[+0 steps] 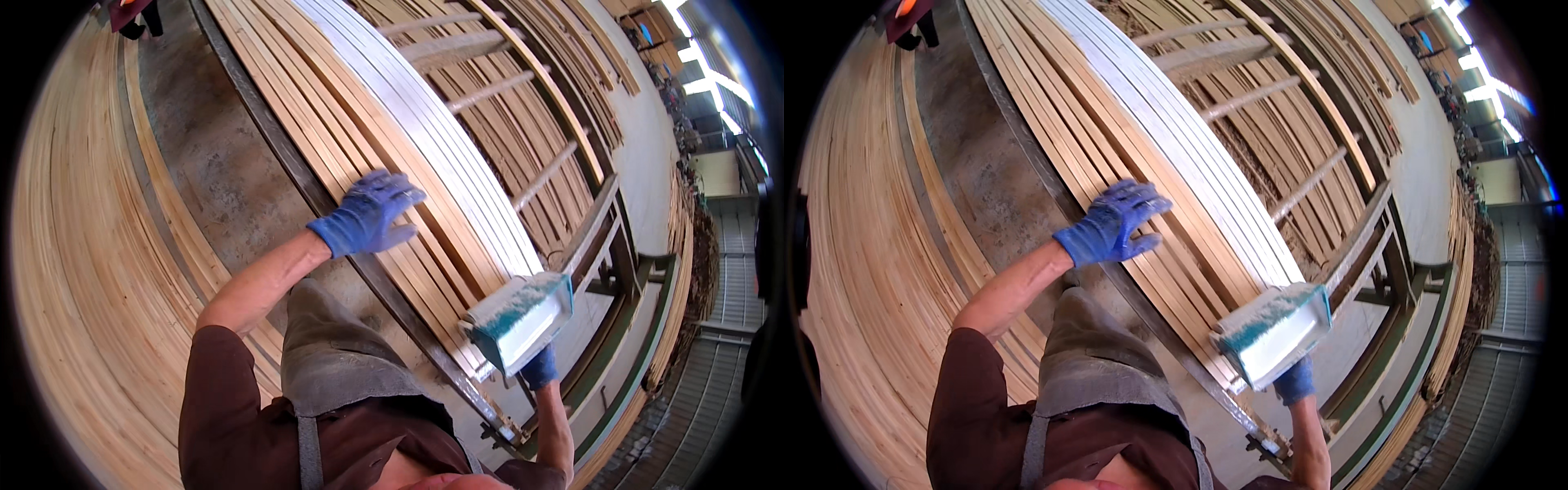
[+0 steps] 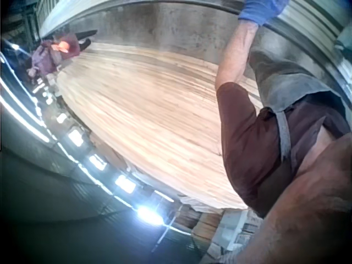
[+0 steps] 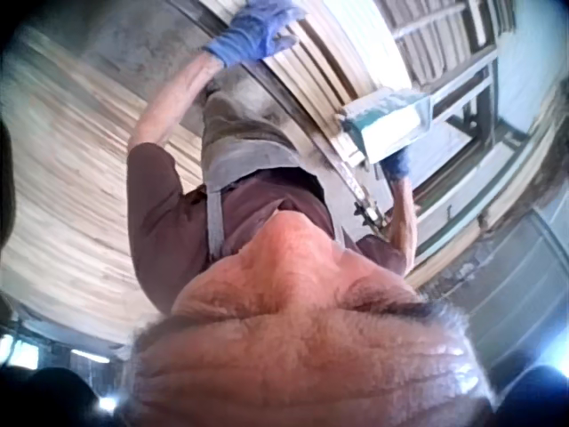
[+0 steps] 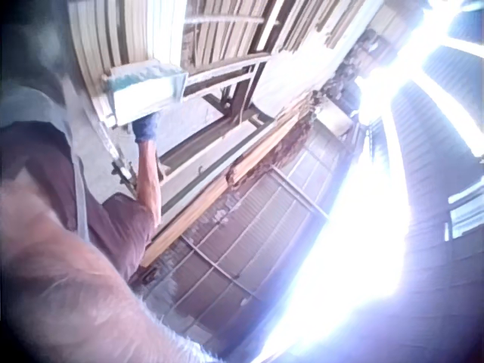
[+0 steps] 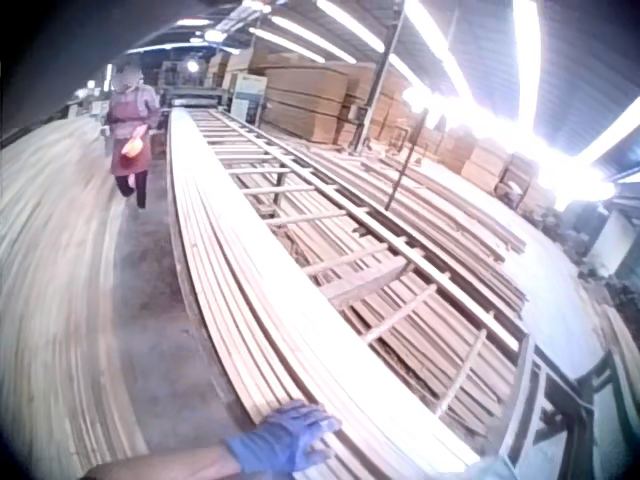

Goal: The person uses a wooden stick to apply a white substance to a large wooden board, then uses a metal bar to spread it evenly. Later, the person uses a paint roller to apply a white finish to a stack of wooden planks.

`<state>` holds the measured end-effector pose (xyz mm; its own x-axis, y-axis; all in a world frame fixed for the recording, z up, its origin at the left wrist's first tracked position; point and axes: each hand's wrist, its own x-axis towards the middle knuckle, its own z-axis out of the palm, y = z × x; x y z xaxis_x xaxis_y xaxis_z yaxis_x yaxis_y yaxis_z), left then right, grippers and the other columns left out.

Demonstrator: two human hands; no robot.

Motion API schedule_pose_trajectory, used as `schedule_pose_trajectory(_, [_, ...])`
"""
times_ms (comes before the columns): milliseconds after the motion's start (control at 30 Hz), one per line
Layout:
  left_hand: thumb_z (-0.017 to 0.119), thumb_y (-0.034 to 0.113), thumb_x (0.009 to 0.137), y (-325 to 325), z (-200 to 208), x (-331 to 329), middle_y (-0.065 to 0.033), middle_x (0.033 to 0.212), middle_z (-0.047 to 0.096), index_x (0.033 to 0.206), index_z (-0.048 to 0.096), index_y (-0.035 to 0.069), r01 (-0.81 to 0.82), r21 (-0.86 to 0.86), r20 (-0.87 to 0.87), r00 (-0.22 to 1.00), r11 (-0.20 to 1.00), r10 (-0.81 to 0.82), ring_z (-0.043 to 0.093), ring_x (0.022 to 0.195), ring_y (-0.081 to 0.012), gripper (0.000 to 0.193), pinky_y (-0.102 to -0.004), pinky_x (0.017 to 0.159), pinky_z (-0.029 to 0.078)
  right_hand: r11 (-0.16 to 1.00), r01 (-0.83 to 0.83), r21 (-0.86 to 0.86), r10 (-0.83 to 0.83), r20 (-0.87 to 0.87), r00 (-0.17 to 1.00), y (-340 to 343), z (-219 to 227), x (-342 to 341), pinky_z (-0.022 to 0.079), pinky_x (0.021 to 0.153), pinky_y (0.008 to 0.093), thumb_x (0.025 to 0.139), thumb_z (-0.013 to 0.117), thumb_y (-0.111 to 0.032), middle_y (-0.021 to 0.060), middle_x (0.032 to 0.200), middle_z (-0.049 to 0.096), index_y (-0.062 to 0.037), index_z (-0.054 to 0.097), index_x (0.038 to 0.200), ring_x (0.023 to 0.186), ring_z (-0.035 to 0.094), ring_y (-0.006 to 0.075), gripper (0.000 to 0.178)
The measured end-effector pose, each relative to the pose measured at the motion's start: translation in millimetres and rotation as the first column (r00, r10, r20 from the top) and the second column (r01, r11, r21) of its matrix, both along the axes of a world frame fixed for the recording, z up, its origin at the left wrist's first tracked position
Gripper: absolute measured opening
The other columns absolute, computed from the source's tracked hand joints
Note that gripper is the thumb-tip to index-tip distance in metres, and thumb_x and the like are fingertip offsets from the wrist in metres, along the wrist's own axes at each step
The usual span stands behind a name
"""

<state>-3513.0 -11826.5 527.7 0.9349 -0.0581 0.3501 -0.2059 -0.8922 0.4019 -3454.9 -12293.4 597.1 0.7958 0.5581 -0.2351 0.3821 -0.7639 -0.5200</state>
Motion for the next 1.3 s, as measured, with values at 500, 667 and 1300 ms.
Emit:
schedule_pose_trajectory(500, [0.065, 0.023, 0.090, 123.2, -71.6, -185.6, -0.0167, 0.121, 0.061, 0.124, 0.057, 0.001, -0.661, -0.224, -0.025, 0.738, 0.716, 0.674, 0.059, 0.110, -0.0326, 0.041, -0.0388, 0.096, 0.047, 0.876, -0.425, 0.229, 0.430, 0.033, 0.902, 641.4, -30.1, 146.5, 0.045, 0.093, 0.0428, 0.087, 0.056, -0.020, 0.0195, 0.111, 0.064, -0.0077, 0.068, 0.103, 0.106, 0.058, 0.0326, 0.023])
schedule_pose_trajectory(667, [0.070, 0.029, 0.086, 102.1, -54.5, -166.1, -0.0168, 0.128, 0.057, 0.128, 0.053, 0.003, -0.617, -0.091, 0.052, 0.781, 0.782, 0.622, 0.055, 0.116, -0.0346, 0.052, -0.0430, 0.097, 0.046, 0.664, -0.626, 0.408, 0.514, 0.359, 0.779, 560.9, -52.1, 148.9, 0.046, 0.095, 0.0418, 0.086, 0.061, -0.030, 0.0259, 0.115, 0.063, -0.0060, 0.065, 0.116, 0.112, 0.060, 0.0291, 0.038])
schedule_pose_trajectory(1300, [0.077, 0.045, 0.075, -6.7, -56.6, -63.4, -0.0234, 0.137, 0.045, 0.136, 0.042, -0.001, -0.472, -0.033, 0.287, 0.840, 0.881, 0.460, 0.045, 0.126, -0.0386, 0.084, -0.0453, 0.103, 0.041, 0.961, 0.243, -0.131, -0.231, 0.101, 0.968, -180.0, 28.2, 52.3, 0.053, 0.072, 0.0415, 0.080, 0.066, -0.019, 0.0236, 0.084, 0.067, -0.0043, 0.070, 0.095, 0.083, 0.067, 0.0384, 0.022])
